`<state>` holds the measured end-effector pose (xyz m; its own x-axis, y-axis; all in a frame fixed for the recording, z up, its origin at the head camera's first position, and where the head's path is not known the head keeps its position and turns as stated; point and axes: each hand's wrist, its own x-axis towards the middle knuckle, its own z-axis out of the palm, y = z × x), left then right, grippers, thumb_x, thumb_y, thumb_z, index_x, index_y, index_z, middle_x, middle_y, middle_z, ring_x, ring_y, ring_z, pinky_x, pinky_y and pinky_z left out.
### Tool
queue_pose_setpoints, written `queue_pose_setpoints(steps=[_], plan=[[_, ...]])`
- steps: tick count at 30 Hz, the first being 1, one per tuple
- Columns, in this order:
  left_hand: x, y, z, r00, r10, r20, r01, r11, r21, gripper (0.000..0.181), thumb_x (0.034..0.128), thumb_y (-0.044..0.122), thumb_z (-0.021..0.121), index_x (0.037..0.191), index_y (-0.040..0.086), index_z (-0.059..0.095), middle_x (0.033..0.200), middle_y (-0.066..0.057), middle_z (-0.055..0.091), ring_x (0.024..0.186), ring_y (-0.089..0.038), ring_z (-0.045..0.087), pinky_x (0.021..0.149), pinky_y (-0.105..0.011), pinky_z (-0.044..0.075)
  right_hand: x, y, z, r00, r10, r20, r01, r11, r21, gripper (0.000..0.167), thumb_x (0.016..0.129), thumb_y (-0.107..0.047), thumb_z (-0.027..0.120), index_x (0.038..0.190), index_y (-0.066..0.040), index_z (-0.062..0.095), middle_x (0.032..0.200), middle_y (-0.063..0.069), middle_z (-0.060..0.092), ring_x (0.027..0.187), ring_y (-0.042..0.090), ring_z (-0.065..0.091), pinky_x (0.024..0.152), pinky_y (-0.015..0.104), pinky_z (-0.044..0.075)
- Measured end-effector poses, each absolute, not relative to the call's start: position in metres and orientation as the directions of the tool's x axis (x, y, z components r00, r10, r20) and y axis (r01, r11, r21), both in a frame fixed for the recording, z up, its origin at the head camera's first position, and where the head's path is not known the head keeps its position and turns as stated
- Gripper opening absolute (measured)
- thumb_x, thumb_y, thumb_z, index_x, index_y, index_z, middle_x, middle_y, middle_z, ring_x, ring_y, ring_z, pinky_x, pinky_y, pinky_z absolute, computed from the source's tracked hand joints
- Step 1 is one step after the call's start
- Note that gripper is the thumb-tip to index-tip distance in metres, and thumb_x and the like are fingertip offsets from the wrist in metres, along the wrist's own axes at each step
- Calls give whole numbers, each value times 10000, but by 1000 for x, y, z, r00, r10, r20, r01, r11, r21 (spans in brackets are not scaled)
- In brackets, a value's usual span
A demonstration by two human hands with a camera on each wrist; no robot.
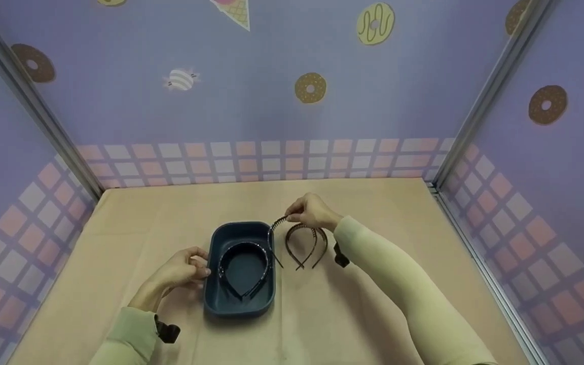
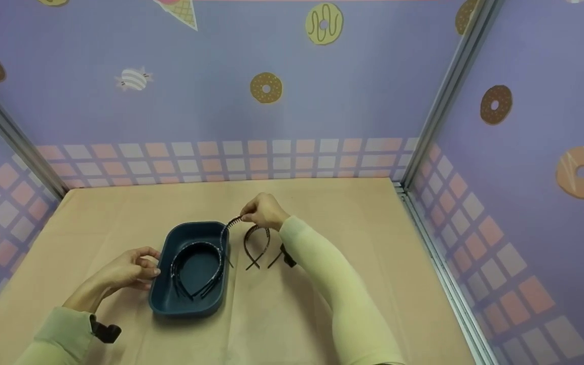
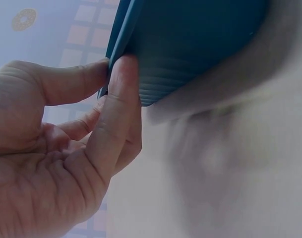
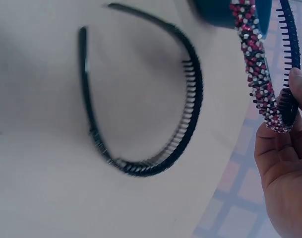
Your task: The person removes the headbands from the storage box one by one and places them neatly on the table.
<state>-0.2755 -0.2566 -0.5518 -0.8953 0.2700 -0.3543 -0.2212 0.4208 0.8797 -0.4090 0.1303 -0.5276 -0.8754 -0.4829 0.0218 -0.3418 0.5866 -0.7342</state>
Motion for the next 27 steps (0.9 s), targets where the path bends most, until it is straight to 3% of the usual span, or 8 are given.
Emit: queue_pose_setpoints(steps=[27], plan=[[-275, -260, -551, -892, 283, -354, -222, 407, 886, 430, 1007, -7, 720, 1399, -69, 554, 1019, -56, 711, 814, -147, 727, 722, -314, 679, -406, 204, -554, -934, -354, -45, -216, 663, -716, 138, 1016, -59, 819, 1133, -16, 879, 1222, 193, 835, 1201, 387, 784, 1048, 490, 667]])
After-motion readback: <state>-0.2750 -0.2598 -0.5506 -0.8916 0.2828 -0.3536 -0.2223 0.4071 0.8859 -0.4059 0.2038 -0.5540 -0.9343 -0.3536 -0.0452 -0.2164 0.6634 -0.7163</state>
